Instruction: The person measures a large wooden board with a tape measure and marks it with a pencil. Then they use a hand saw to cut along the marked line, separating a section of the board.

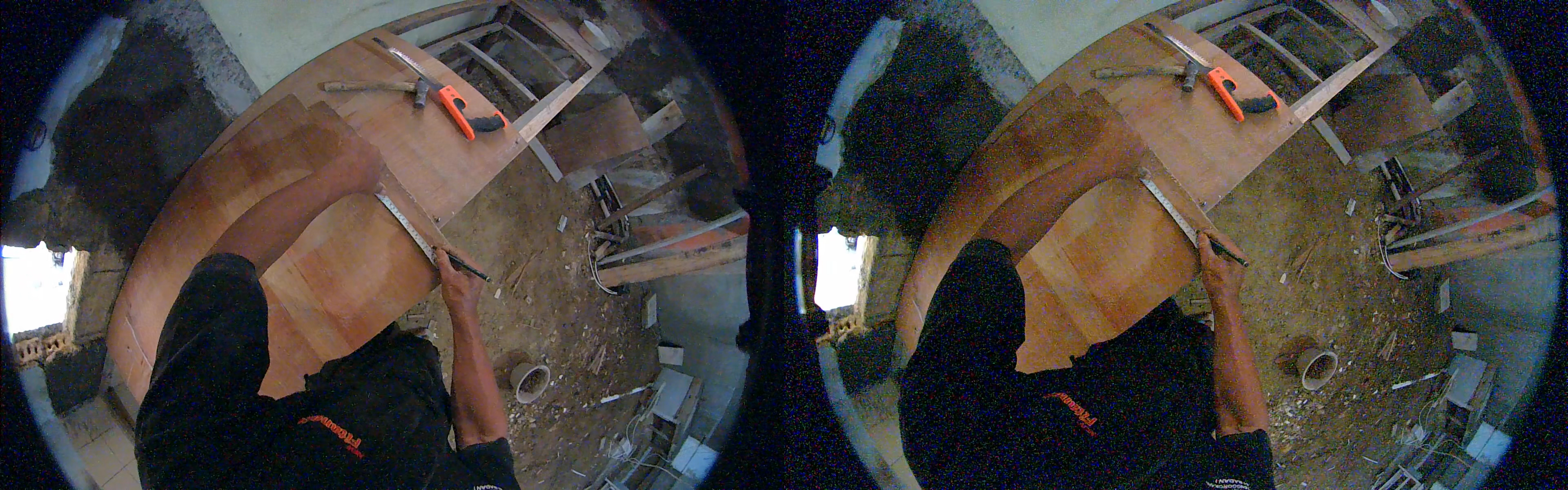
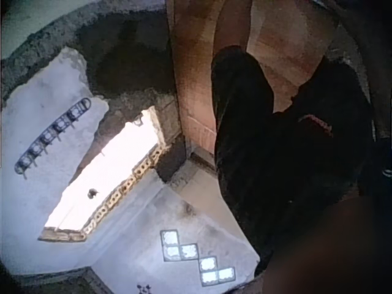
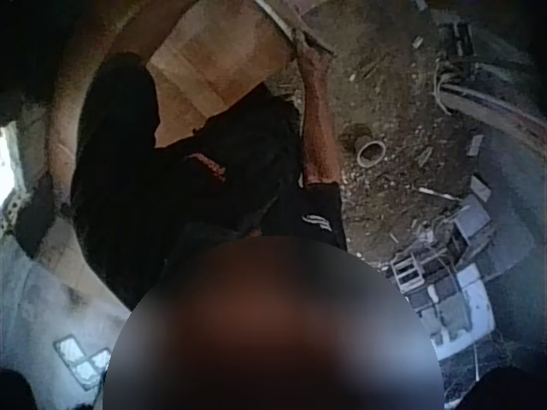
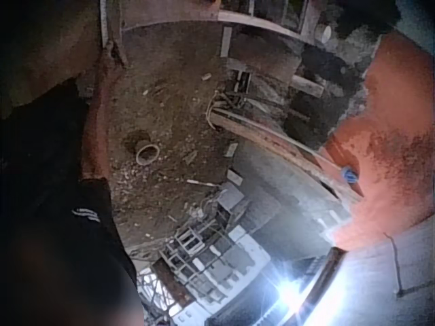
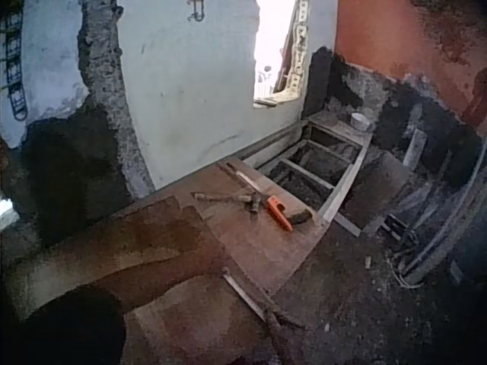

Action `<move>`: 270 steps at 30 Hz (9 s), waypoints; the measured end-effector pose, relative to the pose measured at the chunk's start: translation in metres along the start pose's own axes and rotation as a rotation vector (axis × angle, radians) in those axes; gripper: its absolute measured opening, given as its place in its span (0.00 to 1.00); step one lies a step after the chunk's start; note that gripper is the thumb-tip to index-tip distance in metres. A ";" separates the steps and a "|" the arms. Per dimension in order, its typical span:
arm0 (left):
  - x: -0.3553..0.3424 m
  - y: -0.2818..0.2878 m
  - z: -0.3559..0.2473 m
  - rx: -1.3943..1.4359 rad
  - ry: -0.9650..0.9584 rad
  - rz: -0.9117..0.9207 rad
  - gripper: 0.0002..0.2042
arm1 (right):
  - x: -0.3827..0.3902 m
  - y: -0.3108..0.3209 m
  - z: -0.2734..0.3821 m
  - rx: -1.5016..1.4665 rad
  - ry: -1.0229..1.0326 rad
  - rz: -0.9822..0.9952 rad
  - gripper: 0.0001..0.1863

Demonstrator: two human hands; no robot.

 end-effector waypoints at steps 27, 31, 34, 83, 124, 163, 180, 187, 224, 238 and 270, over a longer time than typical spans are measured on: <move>-0.008 -0.022 0.002 0.023 -0.018 -0.153 0.14 | 0.000 -0.001 0.006 0.169 -0.029 0.021 0.12; -0.011 -0.027 0.001 -0.003 -0.033 -0.154 0.14 | 0.001 -0.002 0.002 0.170 -0.010 0.007 0.11; -0.011 -0.028 0.001 -0.021 -0.038 -0.162 0.15 | 0.001 -0.002 0.003 0.088 0.023 0.007 0.11; -0.010 -0.013 -0.001 -0.009 -0.004 -0.099 0.13 | -0.002 -0.003 0.000 0.065 -0.040 0.024 0.12; -0.014 -0.009 0.002 0.038 0.041 0.051 0.21 | 0.017 0.052 -0.089 -0.049 -0.239 -0.233 0.10; -0.017 -0.018 -0.001 -0.007 0.001 0.003 0.14 | 0.001 0.002 0.000 0.035 -0.034 0.024 0.13; -0.012 -0.002 -0.002 -0.009 0.052 0.105 0.24 | 0.000 0.001 -0.010 0.054 -0.015 0.042 0.13; -0.020 -0.019 -0.006 -0.047 -0.041 0.004 0.22 | 0.001 0.000 0.001 0.060 0.008 0.035 0.12; 0.144 -0.037 -0.129 0.873 0.792 -0.401 0.19 | -0.152 0.077 -0.117 -0.079 -0.138 0.345 0.24; 0.259 0.012 -0.187 0.658 1.473 -0.130 0.23 | -0.188 0.077 -0.114 -0.220 -0.349 0.234 0.17; 0.233 0.009 -0.227 0.434 1.512 0.089 0.23 | -0.107 -0.010 0.004 0.064 0.576 1.093 0.09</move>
Point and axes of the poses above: each hand's wrist, its own x-axis away from the middle knuckle, its own y-axis out of the back of the hand, z = x × y, the point moved 5 cm from there along -x, towards the middle knuckle, and after that the axes turned 10 degrees about -z, right-handed, at the moved point
